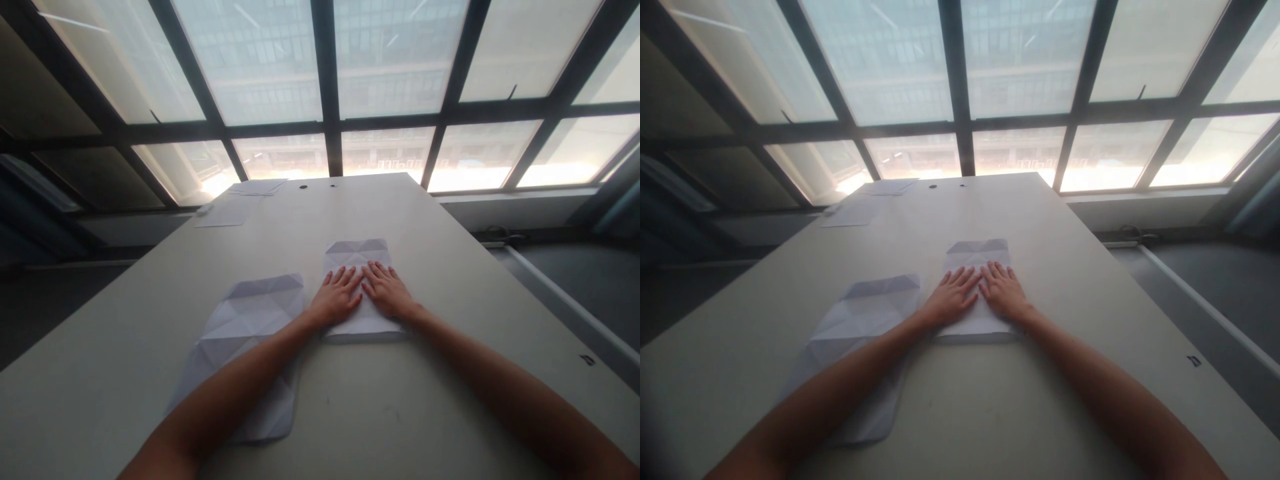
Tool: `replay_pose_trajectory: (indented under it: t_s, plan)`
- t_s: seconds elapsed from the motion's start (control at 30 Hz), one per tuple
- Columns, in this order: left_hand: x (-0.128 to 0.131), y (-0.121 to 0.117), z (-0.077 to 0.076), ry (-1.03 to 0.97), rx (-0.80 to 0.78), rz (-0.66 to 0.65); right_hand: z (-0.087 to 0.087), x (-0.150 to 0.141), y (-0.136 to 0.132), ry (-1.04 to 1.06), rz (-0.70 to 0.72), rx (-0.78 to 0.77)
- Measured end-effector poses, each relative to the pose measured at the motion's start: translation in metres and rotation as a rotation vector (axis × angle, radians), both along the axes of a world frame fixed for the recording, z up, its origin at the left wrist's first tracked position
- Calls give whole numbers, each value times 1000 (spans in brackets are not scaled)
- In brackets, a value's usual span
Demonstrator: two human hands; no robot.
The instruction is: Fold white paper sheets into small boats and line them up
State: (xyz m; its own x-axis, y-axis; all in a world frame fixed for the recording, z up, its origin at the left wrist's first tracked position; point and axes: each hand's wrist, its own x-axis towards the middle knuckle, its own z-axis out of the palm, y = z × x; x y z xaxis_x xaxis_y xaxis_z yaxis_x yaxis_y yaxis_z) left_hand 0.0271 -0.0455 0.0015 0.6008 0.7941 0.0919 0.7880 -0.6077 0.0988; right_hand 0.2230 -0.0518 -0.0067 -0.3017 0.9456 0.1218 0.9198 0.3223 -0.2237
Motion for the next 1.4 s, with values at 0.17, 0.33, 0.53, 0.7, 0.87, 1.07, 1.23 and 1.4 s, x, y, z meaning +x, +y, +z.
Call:
replay_pose_trajectory:
  t_s: [0.17, 0.33, 0.53, 0.7, 0.87, 1.07, 1.23, 1.4]
  plan:
    - [-2, 2, 1, 9, -9, 23, 3, 10, 4, -27, -169, 73]
    - [-1, 2, 0, -2, -3, 25, 7, -14, -19, 2, -130, 181]
    - [-7, 6, 0, -13, -27, -4, 4, -43, -40, 77, 110, 67]
    - [-3, 6, 1, -97, -18, 34, 1, -37, -33, 60, 50, 52]
    - [5, -1, 0, -155, -35, -94, -2, -26, -22, 40, -69, 46]
    - [2, -8, 4, -32, -52, -209, -2, -14, -14, 11, -172, 47]
    - [-4, -10, 13, 62, -91, -354, -3, 2, -3, -22, -256, 37]
    - [-2, -10, 13, 20, -80, -313, -7, 10, 3, -50, -308, 58]
